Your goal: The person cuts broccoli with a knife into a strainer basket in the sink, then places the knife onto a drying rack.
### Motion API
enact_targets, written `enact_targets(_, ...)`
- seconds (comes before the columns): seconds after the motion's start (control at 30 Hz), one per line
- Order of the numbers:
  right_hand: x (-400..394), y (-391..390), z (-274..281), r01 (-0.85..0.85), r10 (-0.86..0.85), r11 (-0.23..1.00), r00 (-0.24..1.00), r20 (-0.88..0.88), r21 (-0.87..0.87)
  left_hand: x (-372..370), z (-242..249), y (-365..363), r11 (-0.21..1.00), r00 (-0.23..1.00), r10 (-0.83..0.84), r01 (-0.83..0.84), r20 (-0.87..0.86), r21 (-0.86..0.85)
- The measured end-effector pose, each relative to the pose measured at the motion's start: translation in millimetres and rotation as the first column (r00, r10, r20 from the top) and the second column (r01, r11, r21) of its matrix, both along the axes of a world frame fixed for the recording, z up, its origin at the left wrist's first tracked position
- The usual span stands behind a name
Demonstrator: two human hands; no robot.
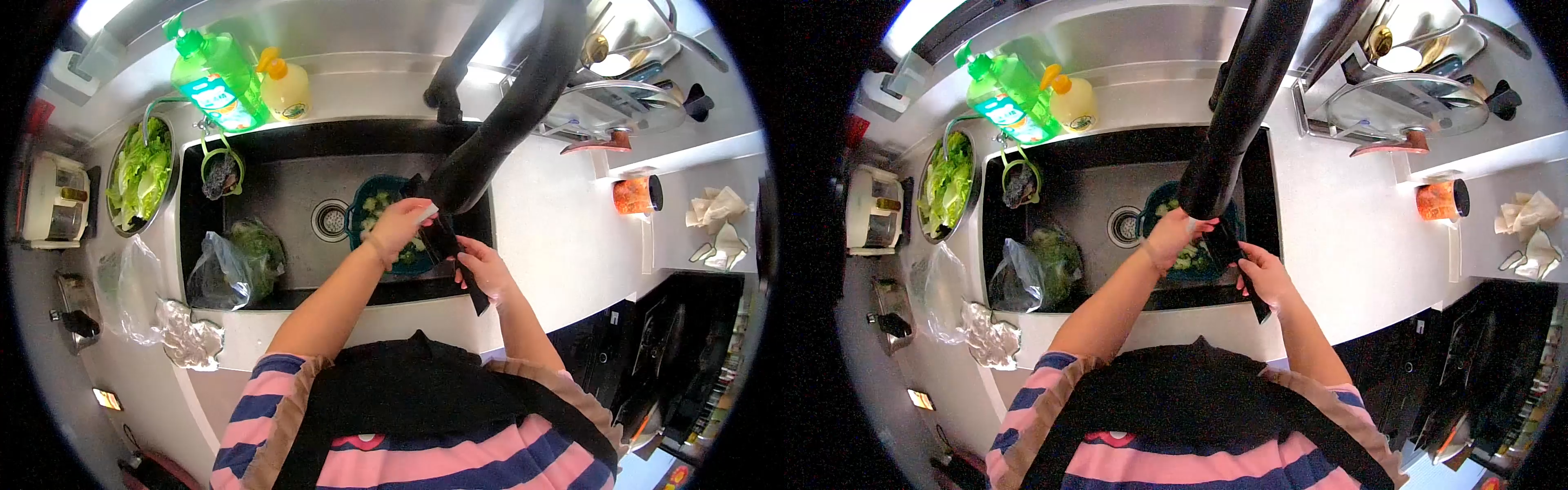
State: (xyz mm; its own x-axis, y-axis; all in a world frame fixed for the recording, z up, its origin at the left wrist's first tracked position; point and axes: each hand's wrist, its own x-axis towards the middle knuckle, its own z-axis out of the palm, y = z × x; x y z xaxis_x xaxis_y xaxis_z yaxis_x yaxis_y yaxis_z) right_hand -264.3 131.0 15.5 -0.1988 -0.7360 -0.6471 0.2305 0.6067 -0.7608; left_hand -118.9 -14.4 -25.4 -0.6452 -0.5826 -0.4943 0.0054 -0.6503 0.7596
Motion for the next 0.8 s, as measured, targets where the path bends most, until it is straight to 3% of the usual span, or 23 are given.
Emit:
enact_targets(0.07, -2.1, 0.6, 3.2, 0.010, -0.010, 1.000, 1.000, -0.006, 0.001, -13.8, -9.4, 1.2, 0.974, 0.988, -0.149, 0.141, -0.033, -0.180)
enact_targets(0.2, -0.1, -1.2, 10.0, 0.052, -0.054, 0.998, 0.997, 0.059, 0.027, -2.3, 18.0, -0.5, 0.969, 0.984, -0.167, 0.153, -0.055, -0.193)
enact_targets(0.27, 3.3, -5.6, 9.9, 0.053, -0.058, 0.997, 0.994, 0.095, 0.051, 14.1, 27.6, -0.3, 0.976, 0.989, -0.100, 0.077, -0.106, -0.205)
enact_targets(0.33, 9.2, -12.4, 7.5, 0.050, -0.054, 0.998, 0.985, 0.164, 0.025, 39.8, 25.0, -10.6, 0.991, 0.987, -0.094, 0.106, 0.128, -0.084)
enact_targets(0.37, 13.5, -15.1, -1.5, 0.008, -0.006, 1.000, 0.993, 0.122, -0.016, 49.1, 22.9, -12.4, 0.985, 0.970, -0.028, 0.069, 0.243, -0.161)
enact_targets(0.4, 20.8, -21.2, -1.4, 0.008, -0.005, 1.000, 0.992, 0.126, -0.017, 56.5, 10.7, -11.2, 0.984, 0.969, -0.027, 0.069, 0.247, -0.161)
enact_targets(0.47, 37.5, -36.5, 0.6, -0.246, 0.220, 0.966, 0.943, -0.249, -0.082, 66.5, -18.8, -5.0, 0.974, 0.969, 0.228, -0.226, 0.097, -0.023)
enact_targets(0.5, 44.7, -41.1, -2.0, -0.362, 0.272, 0.927, 0.826, -0.494, -0.096, 67.3, -11.8, -2.3, 0.969, 0.952, 0.245, -0.247, 0.181, -0.015)
enact_targets(0.53, 51.4, -45.8, -1.6, -0.364, 0.272, 0.926, 0.826, -0.494, -0.099, 67.4, -5.0, -0.2, 0.968, 0.952, 0.248, -0.249, 0.180, -0.018)
enact_targets(0.6, 62.7, -55.7, 0.9, -0.613, 0.287, 0.778, 0.543, -0.789, -0.139, 67.2, 7.7, 1.6, 0.950, 0.965, 0.185, -0.224, 0.185, 0.218)
enact_targets(0.67, 68.4, -61.3, -11.6, -0.677, 0.280, 0.723, 0.467, -0.839, -0.136, 71.6, -10.3, -0.2, 0.946, 0.979, 0.163, -0.191, 0.124, 0.262)
enact_targets(0.73, 68.1, -68.4, -20.9, -0.719, 0.185, 0.653, 0.456, -0.871, -0.238, 72.9, -6.7, -0.1, 0.920, 0.936, 0.342, -0.352, 0.085, 0.175)
enact_targets(0.8, 59.6, -79.2, -27.7, -0.709, 0.202, 0.642, 0.522, -0.829, -0.291, 73.9, -7.9, -5.2, 0.888, 0.916, 0.397, -0.400, 0.060, 0.229)
